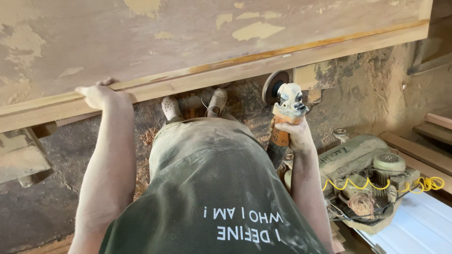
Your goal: The person uses a power sander to sand the surface and edges of a large wooden panel.
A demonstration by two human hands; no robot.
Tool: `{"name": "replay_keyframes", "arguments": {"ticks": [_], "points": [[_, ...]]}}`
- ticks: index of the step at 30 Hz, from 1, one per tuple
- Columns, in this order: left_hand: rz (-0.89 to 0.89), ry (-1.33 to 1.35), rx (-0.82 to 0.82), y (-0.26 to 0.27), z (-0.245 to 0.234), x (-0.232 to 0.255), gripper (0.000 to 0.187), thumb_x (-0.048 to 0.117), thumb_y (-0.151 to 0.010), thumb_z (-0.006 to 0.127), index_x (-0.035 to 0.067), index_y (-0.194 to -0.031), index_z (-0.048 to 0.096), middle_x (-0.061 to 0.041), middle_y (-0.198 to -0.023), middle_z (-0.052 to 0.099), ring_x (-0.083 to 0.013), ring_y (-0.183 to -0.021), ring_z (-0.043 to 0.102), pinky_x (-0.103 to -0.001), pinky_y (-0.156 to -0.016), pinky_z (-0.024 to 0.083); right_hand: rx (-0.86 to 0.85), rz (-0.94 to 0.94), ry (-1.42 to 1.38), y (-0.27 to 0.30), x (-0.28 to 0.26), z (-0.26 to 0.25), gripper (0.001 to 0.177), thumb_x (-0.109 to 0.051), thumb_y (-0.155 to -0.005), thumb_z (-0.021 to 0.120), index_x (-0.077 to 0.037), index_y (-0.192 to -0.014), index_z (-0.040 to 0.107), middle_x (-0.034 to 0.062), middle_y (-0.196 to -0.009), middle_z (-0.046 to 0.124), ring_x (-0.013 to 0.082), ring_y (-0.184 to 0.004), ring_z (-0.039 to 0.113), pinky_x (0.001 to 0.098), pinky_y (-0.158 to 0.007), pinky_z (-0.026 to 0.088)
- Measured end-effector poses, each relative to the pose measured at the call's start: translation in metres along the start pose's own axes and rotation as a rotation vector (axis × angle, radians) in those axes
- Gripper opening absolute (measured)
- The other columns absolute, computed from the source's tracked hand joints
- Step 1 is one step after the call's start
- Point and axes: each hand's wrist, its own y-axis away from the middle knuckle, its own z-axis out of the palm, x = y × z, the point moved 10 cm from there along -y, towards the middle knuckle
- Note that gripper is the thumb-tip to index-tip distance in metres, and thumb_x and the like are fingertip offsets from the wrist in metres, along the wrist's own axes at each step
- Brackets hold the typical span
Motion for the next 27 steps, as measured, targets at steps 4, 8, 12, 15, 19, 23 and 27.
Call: {"name": "replay_keyframes", "arguments": {"ticks": [4,8,12,15,19,23,27], "points": [[-0.062,-0.373,-0.053,0.014,-0.008,-0.013,0.044,0.039,-0.106,0.035,0.0,-0.116,0.052,-0.006,-0.078,0.061,-0.015,-0.063,0.064,-0.032,-0.064,0.062,-0.072,0.002,0.05,-0.015,0.007,0.02,0.043,0.005,-0.074,0.069,0.0,-0.116,0.065,0.0098,-0.089,0.07,0.0223,-0.08,0.069,0.0369,-0.073,0.057],[-0.064,-0.757,-0.161,0.013,-0.01,-0.013,0.04,0.035,-0.111,0.039,-0.001,-0.098,0.052,-0.002,-0.071,0.06,-0.0128,-0.059,0.058,-0.028,-0.054,0.062,-0.047,0.025,0.222,-0.036,0.02,0.034,0.039,0.004,-0.073,0.075,0.0,-0.11,0.068,0.0076,-0.092,0.071,0.0185,-0.084,0.07,0.0335,-0.077,0.057],[-0.026,-1.087,-0.33,0.009,-0.013,-0.01,0.032,0.027,-0.107,0.051,0.006,-0.083,0.056,-0.002,-0.067,0.059,-0.0134,-0.055,0.05,-0.028,-0.044,0.043,-0.086,0.064,0.22,-0.058,0.038,0.066,0.036,0.003,-0.071,0.077,0.0,-0.106,0.071,0.0076,-0.092,0.073,0.0175,-0.083,0.07,0.0325,-0.077,0.056],[0.274,-1.462,-0.527,0.013,-0.005,-0.001,0.026,0.025,-0.104,0.06,0.009,-0.084,0.059,-0.002,-0.072,0.059,-0.0134,-0.062,0.053,-0.029,-0.054,0.046,-0.049,0.102,0.362,-0.068,0.051,0.087,0.036,0.0,-0.071,0.079,0.0,-0.106,0.072,0.0077,-0.093,0.074,0.0176,-0.082,0.071,0.0324,-0.076,0.058],[1.172,-1.733,-0.836,0.048,0.026,0.018,0.018,0.019,-0.103,0.071,0.004,-0.1,0.061,-0.009,-0.095,0.061,-0.0227,-0.09,0.056,-0.038,-0.082,0.05,-0.008,0.116,0.414,-0.074,0.06,0.126,0.042,-0.008,-0.069,0.086,-0.001,-0.107,0.071,0.006,-0.095,0.076,0.0159,-0.081,0.072,0.0318,-0.073,0.059],[1.627,-1.639,-1.056,0.064,0.033,0.012,0.023,0.021,-0.096,0.078,0.005,-0.111,0.069,-0.011,-0.118,0.059,-0.027,-0.117,0.048,-0.043,-0.105,0.038,-0.052,0.074,0.636,-0.079,0.054,0.168,0.04,-0.017,-0.069,0.089,-0.001,-0.104,0.075,0.0071,-0.094,0.078,0.0155,-0.084,0.073,0.0312,-0.078,0.058],[1.324,-1.543,-1.149,0.037,0.033,0.002,0.012,0.017,-0.097,0.079,0.009,-0.104,0.072,-0.004,-0.118,0.06,-0.0274,-0.122,0.048,-0.044,-0.113,0.033,-0.014,0.052,0.886,-0.08,0.047,0.199,0.045,-0.025,-0.067,0.087,-0.004,-0.104,0.073,0.0104,-0.097,0.079,0.0193,-0.089,0.077,0.0319,-0.082,0.059]]}}
